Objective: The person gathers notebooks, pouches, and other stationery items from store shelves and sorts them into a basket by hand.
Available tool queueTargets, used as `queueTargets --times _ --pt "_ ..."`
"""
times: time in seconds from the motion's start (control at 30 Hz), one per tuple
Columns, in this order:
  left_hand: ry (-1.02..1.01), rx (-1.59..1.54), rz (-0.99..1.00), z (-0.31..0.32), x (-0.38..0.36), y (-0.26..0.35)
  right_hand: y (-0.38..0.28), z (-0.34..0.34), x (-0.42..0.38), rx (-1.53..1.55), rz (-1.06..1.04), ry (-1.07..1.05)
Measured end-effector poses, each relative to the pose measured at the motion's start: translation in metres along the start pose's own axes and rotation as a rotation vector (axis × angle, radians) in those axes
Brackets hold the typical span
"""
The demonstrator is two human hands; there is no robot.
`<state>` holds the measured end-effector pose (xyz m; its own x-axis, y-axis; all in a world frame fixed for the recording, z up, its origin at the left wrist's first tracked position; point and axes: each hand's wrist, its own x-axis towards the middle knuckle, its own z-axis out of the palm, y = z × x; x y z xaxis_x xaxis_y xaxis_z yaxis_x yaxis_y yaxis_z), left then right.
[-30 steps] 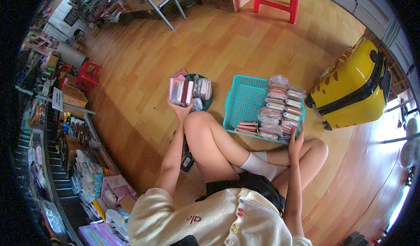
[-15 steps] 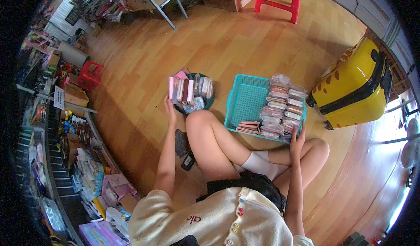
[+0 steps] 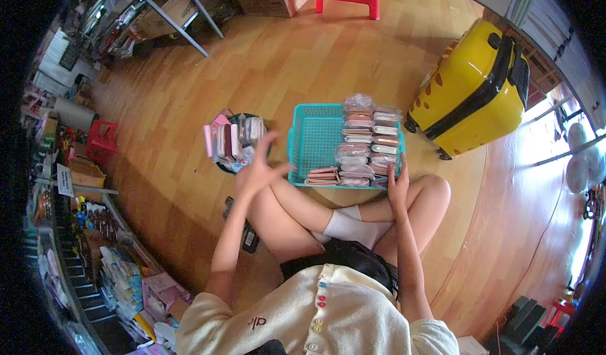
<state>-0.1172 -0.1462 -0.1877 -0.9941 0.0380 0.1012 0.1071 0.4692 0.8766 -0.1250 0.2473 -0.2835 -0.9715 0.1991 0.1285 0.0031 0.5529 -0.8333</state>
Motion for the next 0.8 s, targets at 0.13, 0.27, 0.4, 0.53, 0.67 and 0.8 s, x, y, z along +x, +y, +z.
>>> queueTargets --times 0.13,0.27,0.4,0.53,0.67,0.8 --pt "-0.417 0.082 0.294 0.1 0.008 -0.051 -0.004 -0.004 -0.001 0.014 0.022 -0.021" --pt "-0.897 0.135 0.151 0.125 0.043 -0.086 0.0 -0.009 -0.001 -0.02 -0.004 -0.008" --pt "-0.642 0.014 -0.082 0.082 0.057 -0.084 0.009 -0.007 0.0 -0.01 -0.029 -0.013" --pt "-0.357 -0.132 -0.17 0.009 0.048 -0.065 0.005 -0.006 0.0 0.006 -0.065 -0.003" --pt "0.152 -0.3 -0.299 -0.068 0.02 -0.053 0.003 -0.004 -0.001 0.06 -0.012 -0.011" --pt "0.492 -0.592 -0.401 -0.14 -0.005 -0.083 0.003 -0.003 -0.001 0.035 -0.032 -0.017"
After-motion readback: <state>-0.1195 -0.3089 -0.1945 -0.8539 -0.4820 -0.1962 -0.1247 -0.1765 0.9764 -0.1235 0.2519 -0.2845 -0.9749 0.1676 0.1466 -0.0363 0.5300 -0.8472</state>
